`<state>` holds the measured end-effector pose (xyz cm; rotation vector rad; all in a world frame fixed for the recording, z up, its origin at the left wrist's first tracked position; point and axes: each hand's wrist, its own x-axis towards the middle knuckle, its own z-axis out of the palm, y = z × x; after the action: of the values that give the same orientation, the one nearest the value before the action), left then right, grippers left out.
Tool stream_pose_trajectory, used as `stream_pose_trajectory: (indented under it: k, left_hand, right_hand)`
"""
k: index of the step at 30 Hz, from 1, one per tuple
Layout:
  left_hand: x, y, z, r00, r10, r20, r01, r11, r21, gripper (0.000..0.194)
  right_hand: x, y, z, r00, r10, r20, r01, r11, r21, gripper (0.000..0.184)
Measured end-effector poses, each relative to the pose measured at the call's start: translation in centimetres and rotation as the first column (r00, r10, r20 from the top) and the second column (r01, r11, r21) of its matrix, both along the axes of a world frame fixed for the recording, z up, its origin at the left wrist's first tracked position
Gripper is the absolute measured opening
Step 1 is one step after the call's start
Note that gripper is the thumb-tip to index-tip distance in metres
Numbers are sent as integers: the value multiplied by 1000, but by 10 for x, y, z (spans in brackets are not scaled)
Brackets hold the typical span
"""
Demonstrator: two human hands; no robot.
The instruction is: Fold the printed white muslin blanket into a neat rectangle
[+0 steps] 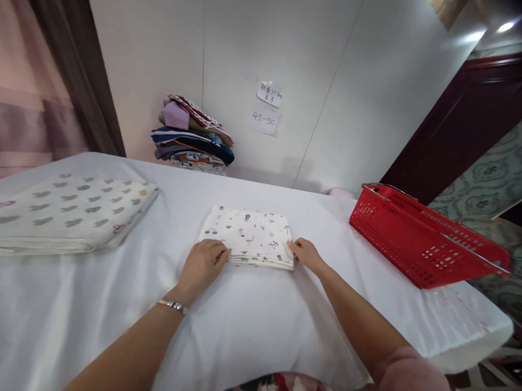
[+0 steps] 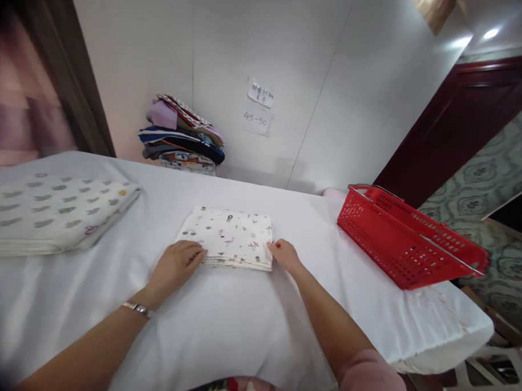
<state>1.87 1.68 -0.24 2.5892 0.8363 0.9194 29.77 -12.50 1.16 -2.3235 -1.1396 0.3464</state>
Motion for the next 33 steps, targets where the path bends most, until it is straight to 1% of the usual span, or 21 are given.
stream_pose_trajectory:
  k: [4,7,11,14,16,19,24,27,31,33]
  left_hand:
    - [0,-2,3,1000,7,15,-7,1000,-18,31]
    - [0,-3,3,1000,15,4,-15,999,-34,32]
    - [1,-1,1,1000,20,2,-20,999,-40,33]
    - [1,1,-2,1000,19,3,-19,999,-33,32]
    - [1,1,-2,1000,12,4,-12,1000,-26,31]
    - [0,1,-2,1000,4,18,-4,1000,-19,29]
    - [0,0,-3,1000,-1,19,2,1000,-28,30]
    - [0,1,-4,1000,7,21,-6,1000,-29,30]
    - [0,1,-5,1000,6,26,-5,1000,-28,29]
    - [0,1,-5,1000,7,30,-6,1000,-29,29]
  right_hand:
    - [0,2,-14,999,13,29,-13,1000,-11,25]
    - [0,-1,-17,999,8,48,-7,1000,-23,26]
    - [-2,1,-9,996,23,88,-17,998,-61,26]
    - [-2,12,1,992,0,126,10,997,-80,30]
    - [-2,20,4,986,-25,164,41,994,-99,32]
    - [-2,28,1,976,-41,215,68,990,-122,29]
    - [1,25,-8,973,-9,229,43,988,-147,28]
    - [6,29,-5,973,2,232,36,987,-157,30]
    - [12,46,4,970,-27,243,65,986,-152,37]
    - [14,55,5,968,-46,248,87,984,-155,36]
